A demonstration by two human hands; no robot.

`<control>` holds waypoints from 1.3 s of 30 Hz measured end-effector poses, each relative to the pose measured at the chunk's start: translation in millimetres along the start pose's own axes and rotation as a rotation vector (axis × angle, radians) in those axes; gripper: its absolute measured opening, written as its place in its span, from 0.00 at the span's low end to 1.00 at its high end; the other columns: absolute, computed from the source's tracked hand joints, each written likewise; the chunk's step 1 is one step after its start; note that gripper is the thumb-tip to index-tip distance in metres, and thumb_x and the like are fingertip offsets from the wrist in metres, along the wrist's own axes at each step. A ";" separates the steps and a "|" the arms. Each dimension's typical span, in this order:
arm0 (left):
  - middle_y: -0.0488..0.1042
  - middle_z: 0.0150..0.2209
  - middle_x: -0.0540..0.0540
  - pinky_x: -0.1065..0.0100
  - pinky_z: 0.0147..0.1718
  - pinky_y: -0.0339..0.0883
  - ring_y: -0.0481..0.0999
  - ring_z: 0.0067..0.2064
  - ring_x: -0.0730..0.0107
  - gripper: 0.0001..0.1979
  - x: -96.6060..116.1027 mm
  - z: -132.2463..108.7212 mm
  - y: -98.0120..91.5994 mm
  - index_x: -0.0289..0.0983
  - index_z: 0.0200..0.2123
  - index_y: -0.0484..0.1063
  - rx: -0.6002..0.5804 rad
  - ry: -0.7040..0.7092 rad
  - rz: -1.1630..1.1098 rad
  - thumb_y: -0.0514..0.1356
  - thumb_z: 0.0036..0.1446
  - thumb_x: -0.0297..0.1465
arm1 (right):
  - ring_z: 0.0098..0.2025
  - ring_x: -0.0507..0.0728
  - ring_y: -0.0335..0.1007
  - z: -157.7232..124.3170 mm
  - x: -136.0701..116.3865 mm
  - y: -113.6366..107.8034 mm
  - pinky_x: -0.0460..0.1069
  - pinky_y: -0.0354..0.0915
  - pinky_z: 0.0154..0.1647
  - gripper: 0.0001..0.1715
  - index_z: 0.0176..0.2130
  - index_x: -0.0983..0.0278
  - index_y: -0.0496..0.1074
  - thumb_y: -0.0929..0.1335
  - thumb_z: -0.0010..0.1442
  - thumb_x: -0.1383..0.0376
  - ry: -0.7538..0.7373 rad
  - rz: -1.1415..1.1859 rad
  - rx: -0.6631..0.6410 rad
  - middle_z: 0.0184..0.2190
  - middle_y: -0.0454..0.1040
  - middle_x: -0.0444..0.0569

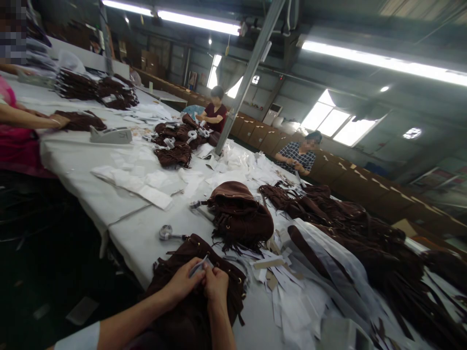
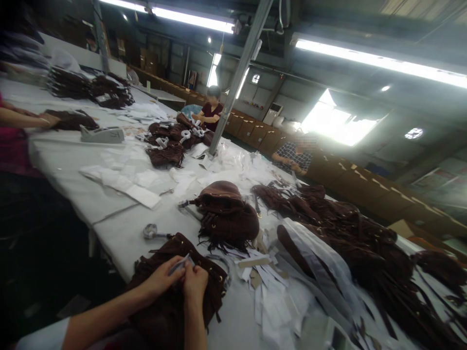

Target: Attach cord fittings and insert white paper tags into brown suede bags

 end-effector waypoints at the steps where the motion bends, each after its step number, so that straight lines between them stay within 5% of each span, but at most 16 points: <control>1: 0.70 0.29 0.50 0.72 0.23 0.60 0.66 0.27 0.71 0.21 -0.3 -1.0 0.6 0.35 0.43 0.66 0.003 -0.031 -0.022 0.58 0.52 0.45 | 0.11 0.47 0.52 -0.4 -0.5 -0.4 0.44 0.49 0.12 0.21 0.15 0.64 0.63 0.69 0.47 0.53 0.000 -0.007 -0.002 0.08 0.59 0.39; 10: 0.70 0.28 0.49 0.70 0.24 0.61 0.66 0.26 0.71 0.19 -4.1 -4.2 -0.1 0.34 0.38 0.67 0.223 -0.012 -0.064 0.59 0.51 0.44 | 0.08 0.47 0.54 -4.2 -8.8 -7.2 0.42 0.47 0.08 0.19 0.20 0.64 0.65 0.68 0.49 0.53 0.134 -0.020 -0.163 0.10 0.66 0.42; 19: 0.72 0.27 0.49 0.72 0.26 0.62 0.67 0.27 0.71 0.17 -5.9 -10.4 5.0 0.34 0.37 0.72 0.289 0.039 -0.090 0.58 0.52 0.42 | 0.07 0.46 0.51 -3.6 -4.7 3.2 0.42 0.43 0.07 0.16 0.16 0.64 0.62 0.67 0.47 0.59 0.165 0.054 -0.038 0.07 0.60 0.39; 29: 0.76 0.29 0.48 0.69 0.34 0.64 0.71 0.31 0.66 0.13 6.7 -26.7 0.1 0.37 0.35 0.77 0.115 0.137 0.180 0.56 0.56 0.38 | 0.11 0.44 0.47 -15.0 -15.4 -9.5 0.41 0.43 0.09 0.21 0.19 0.64 0.62 0.66 0.48 0.50 0.229 0.227 -0.073 0.11 0.59 0.38; 33: 0.74 0.28 0.48 0.69 0.33 0.62 0.70 0.31 0.66 0.12 13.7 -28.0 0.9 0.37 0.30 0.75 0.112 0.151 0.216 0.55 0.56 0.37 | 0.11 0.44 0.46 -14.5 -11.0 -8.8 0.42 0.42 0.09 0.27 0.18 0.63 0.60 0.69 0.46 0.44 0.125 0.155 -0.080 0.11 0.56 0.36; 35: 0.74 0.29 0.48 0.69 0.33 0.62 0.70 0.32 0.67 0.11 18.7 -27.5 -0.2 0.37 0.35 0.73 0.087 0.100 0.120 0.59 0.52 0.37 | 0.11 0.44 0.44 -13.2 -6.5 -7.4 0.42 0.42 0.09 0.28 0.17 0.63 0.59 0.71 0.43 0.44 0.080 0.125 -0.077 0.10 0.54 0.35; 39: 0.72 0.29 0.47 0.69 0.28 0.62 0.70 0.29 0.68 0.23 24.3 -22.8 -0.6 0.35 0.38 0.68 0.004 -0.229 -0.261 0.59 0.49 0.48 | 0.11 0.45 0.43 -10.9 0.6 -5.8 0.44 0.42 0.10 0.30 0.16 0.62 0.58 0.69 0.45 0.42 0.027 0.113 -0.068 0.10 0.53 0.35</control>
Point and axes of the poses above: each hand's wrist, its own z-axis towards the middle knuckle, its own y-axis out of the palm, x = y × z, the point moved 1 cm from there along z, towards the middle knuckle
